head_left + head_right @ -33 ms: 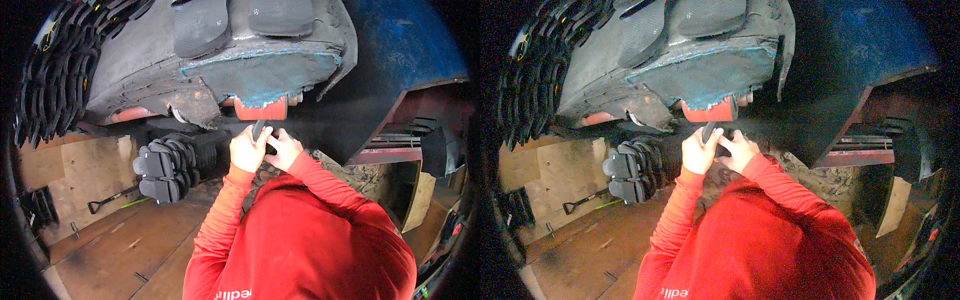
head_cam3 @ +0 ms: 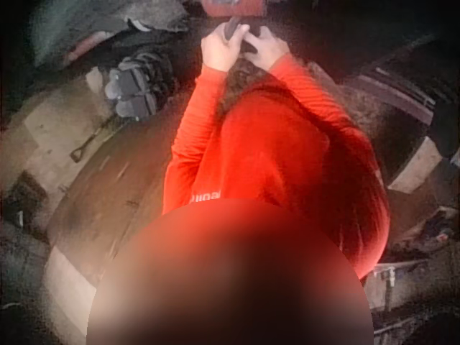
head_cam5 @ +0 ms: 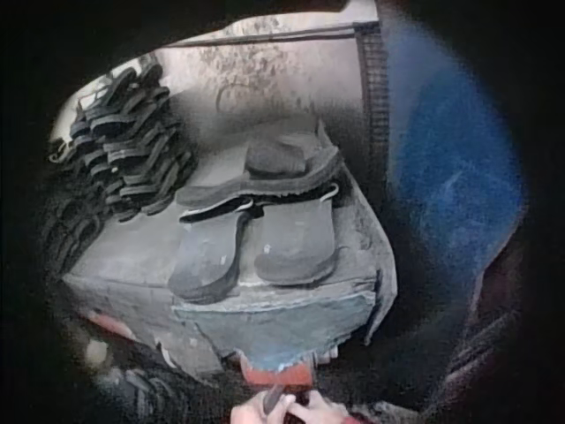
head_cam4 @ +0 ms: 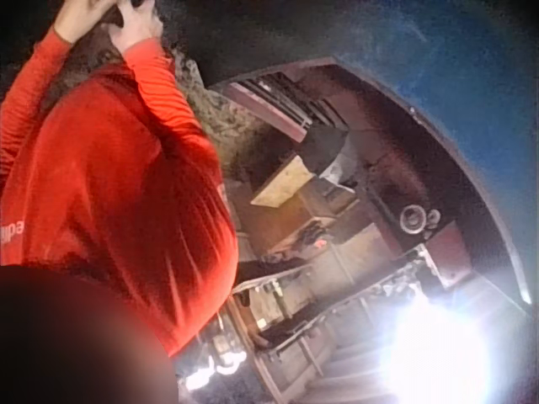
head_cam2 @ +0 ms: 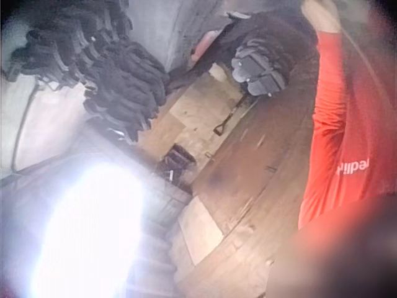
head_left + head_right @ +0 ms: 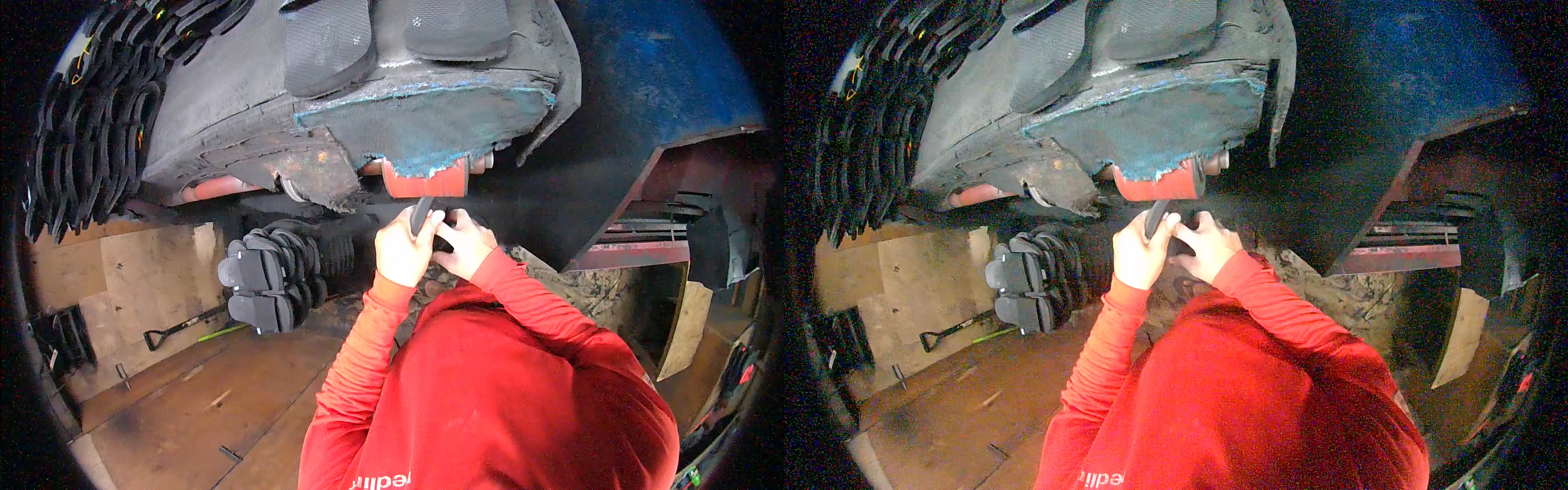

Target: The person repeatedly picks up black flip-flops from a stack and rubs their soles against a red grinding wheel mounted on a bench. Each sandal is smoothed briefly and then placed back on the pile. The process continues for multiple sandals throughout the clip.

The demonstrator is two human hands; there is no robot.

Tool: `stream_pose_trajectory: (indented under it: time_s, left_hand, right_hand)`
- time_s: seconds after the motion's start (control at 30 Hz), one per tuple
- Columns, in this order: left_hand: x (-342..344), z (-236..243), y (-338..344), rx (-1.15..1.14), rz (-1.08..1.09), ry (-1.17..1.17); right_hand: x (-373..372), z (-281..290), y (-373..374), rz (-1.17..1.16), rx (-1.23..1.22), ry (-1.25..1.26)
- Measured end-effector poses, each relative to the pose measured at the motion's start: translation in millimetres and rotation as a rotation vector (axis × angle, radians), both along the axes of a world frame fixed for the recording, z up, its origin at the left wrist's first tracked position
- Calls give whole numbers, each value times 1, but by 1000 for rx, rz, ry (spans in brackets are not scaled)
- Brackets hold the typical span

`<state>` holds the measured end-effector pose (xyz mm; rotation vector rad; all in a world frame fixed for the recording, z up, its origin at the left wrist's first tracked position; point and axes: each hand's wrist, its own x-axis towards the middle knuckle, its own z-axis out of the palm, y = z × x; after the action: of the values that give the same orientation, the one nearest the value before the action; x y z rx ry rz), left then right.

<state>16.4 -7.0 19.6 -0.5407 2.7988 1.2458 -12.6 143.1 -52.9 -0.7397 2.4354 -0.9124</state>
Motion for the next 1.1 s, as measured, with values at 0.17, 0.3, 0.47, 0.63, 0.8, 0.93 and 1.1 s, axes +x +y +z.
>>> stream_pose_trajectory:
  time_s: [0.17,0.3,0.47,0.63,0.8,0.93,1.1]
  left_hand:
    - [9,-1,5,221,86,168]
    - [20,-15,10,358,118,281]
    - [43,-30,-13,323,98,290]
    - [69,-27,-34,210,14,254]
    - [56,7,-25,202,119,161]
    - [25,29,-25,-260,-141,293]
    - [-1,25,-1,64,7,-79]
  right_hand:
    - [1,-3,1,-14,50,175]
    - [8,-21,-4,-81,117,542]
    - [26,-24,19,215,-196,608]
    - [10,-40,29,-960,-1023,-1469]
    - [-13,-72,-28,-706,-1348,-1419]
    - [-34,-75,-35,-583,-1290,-1428]
    - [-51,-58,8,-625,-1053,-1453]
